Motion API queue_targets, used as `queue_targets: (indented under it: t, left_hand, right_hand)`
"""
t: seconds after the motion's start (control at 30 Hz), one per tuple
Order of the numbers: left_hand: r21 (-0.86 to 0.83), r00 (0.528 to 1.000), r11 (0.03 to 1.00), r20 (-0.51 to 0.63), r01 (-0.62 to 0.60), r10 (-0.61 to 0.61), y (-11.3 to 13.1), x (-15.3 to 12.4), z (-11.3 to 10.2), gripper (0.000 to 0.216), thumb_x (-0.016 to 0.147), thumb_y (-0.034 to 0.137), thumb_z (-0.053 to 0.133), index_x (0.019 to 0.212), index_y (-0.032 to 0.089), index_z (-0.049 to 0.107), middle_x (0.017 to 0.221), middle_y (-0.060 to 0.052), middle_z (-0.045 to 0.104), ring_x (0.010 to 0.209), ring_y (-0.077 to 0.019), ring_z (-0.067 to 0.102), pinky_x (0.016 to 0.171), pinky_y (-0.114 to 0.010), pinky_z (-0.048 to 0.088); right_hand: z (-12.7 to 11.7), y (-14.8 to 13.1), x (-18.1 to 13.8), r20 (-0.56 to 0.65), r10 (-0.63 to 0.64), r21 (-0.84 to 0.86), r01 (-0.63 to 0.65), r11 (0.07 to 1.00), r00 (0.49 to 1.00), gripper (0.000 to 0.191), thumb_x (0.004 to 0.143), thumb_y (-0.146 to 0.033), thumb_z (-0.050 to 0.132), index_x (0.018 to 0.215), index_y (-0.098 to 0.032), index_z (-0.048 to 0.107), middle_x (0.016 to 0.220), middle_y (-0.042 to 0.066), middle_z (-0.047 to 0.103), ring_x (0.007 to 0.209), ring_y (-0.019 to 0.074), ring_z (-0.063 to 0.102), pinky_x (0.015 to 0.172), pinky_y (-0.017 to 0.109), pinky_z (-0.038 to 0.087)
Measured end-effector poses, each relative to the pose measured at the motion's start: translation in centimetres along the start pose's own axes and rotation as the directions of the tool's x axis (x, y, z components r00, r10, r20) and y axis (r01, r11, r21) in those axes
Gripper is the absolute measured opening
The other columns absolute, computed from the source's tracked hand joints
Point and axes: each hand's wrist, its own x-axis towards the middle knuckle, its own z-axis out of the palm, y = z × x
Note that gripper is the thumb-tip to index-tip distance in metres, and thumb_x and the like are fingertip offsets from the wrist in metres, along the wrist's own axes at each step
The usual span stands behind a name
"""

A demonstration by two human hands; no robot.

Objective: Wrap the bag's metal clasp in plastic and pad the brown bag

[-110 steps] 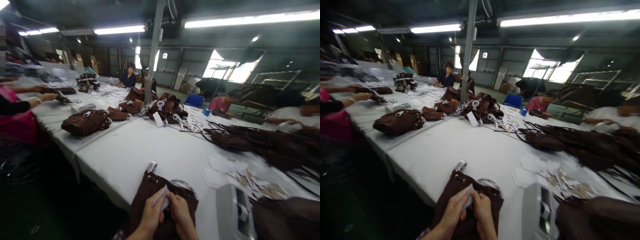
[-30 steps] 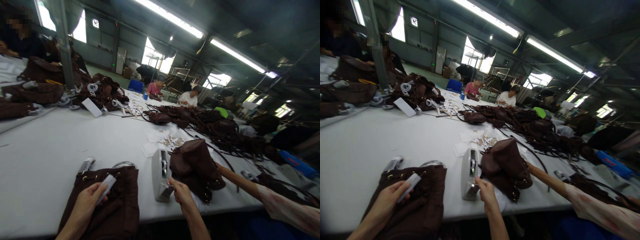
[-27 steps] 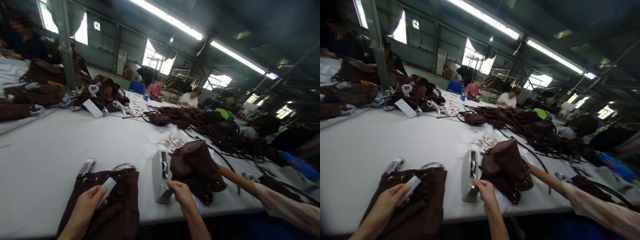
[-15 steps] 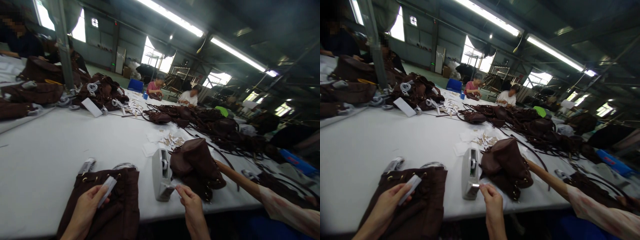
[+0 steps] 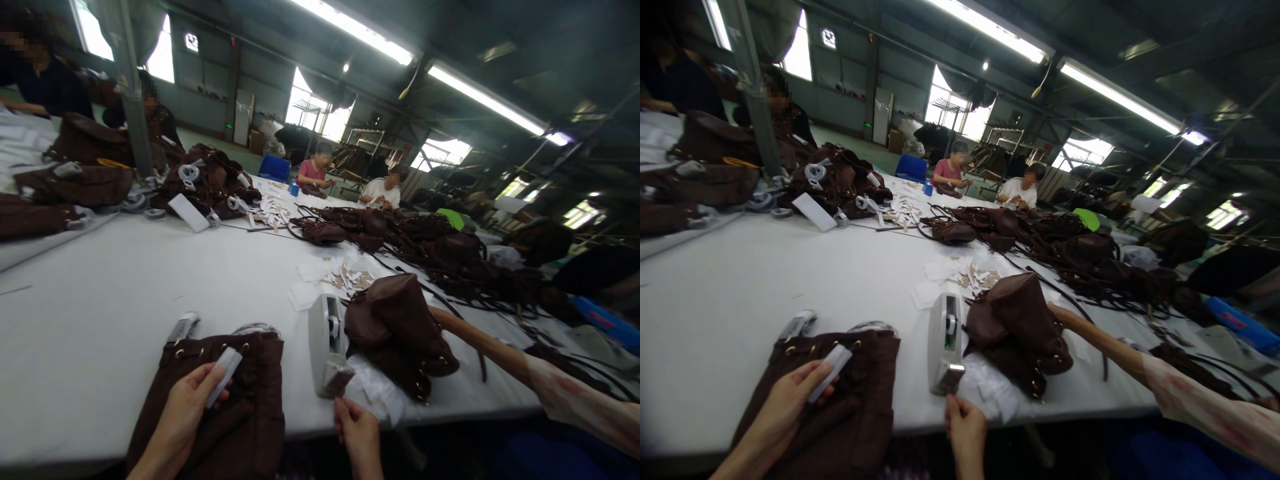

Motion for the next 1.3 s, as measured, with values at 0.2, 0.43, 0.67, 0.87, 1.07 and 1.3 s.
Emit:
queue_targets:
  t: [0.2, 0.43, 0.67, 0.87, 1.07, 1.3]
  left_hand:
    - [0.121, 0.989, 0.982, 0.041, -0.148, 0.144, 0.5, -0.2, 0.5, 0.049, 0.070, 0.052, 0.061, 0.099, 0.012, 0.064, 0.068, -0.002, 0.063, 0.054, -0.0143, 0.055, 0.051, -0.024, 0.041]
    - [0.242, 0.964, 0.934, 0.026, -0.262, 0.264, 0.3, -0.9, 0.4, 0.046, 0.076, 0.050, 0.056, 0.102, 0.013, 0.062, 0.080, -0.006, 0.067, 0.059, -0.0167, 0.059, 0.061, -0.027, 0.047]
    - [0.258, 0.948, 0.916, 0.003, -0.308, 0.318, 0.2, -1.5, 0.5, 0.039, 0.078, 0.046, 0.055, 0.100, 0.015, 0.063, 0.086, -0.008, 0.069, 0.068, -0.0197, 0.062, 0.064, -0.027, 0.048]
    - [0.282, 0.918, 0.884, -0.028, -0.373, 0.396, 0.0, -1.3, 0.5, 0.032, 0.080, 0.040, 0.054, 0.099, 0.017, 0.064, 0.094, -0.009, 0.069, 0.082, -0.0222, 0.063, 0.074, -0.028, 0.048]
    - [0.368, 0.874, 0.823, -0.052, -0.433, 0.483, -0.3, -1.6, 0.6, 0.039, 0.081, 0.032, 0.052, 0.119, 0.020, 0.054, 0.085, -0.006, 0.069, 0.077, -0.0219, 0.064, 0.074, -0.030, 0.048]
    - [0.308, 0.891, 0.857, -0.056, -0.414, 0.450, 0.0, -1.3, 0.6, 0.033, 0.078, 0.033, 0.057, 0.108, 0.022, 0.065, 0.104, -0.009, 0.069, 0.097, -0.0261, 0.063, 0.087, -0.031, 0.046]
  right_hand:
    - [1.3, -2.8, -2.3, 0.244, -0.166, -0.068, 0.188, 0.980, 0.955, 0.039, 0.067, -0.056, 0.062, 0.074, -0.018, 0.068, 0.054, 0.001, 0.054, 0.049, 0.0149, 0.046, 0.045, 0.025, 0.037]
    - [8.3, -11.7, -5.2, 0.646, -0.371, 0.036, 0.459, 0.888, 0.667, 0.033, 0.080, -0.047, 0.054, 0.075, -0.017, 0.067, 0.064, 0.001, 0.059, 0.058, 0.0127, 0.048, 0.054, 0.022, 0.037]
    - [13.5, -12.5, -4.7, 0.690, -0.406, 0.022, 0.544, 0.839, 0.599, 0.032, 0.079, -0.042, 0.055, 0.070, -0.015, 0.070, 0.064, 0.001, 0.063, 0.060, 0.0130, 0.050, 0.055, 0.021, 0.037]
    - [15.5, -11.3, -3.8, 0.641, -0.309, -0.133, 0.498, 0.857, 0.703, 0.039, 0.073, -0.046, 0.059, 0.052, -0.014, 0.065, 0.049, 0.000, 0.056, 0.047, 0.0100, 0.044, 0.044, 0.021, 0.030]
    - [15.9, -10.8, -3.3, 0.634, -0.208, -0.154, 0.384, 0.910, 0.745, 0.041, 0.070, -0.048, 0.060, 0.047, -0.014, 0.060, 0.041, -0.001, 0.049, 0.039, 0.0072, 0.036, 0.040, 0.021, 0.025]
    - [16.0, -10.2, -3.3, 0.617, -0.146, -0.108, 0.267, 0.958, 0.773, 0.042, 0.067, -0.052, 0.063, 0.048, -0.014, 0.058, 0.040, -0.003, 0.048, 0.036, 0.0059, 0.036, 0.036, 0.020, 0.025]
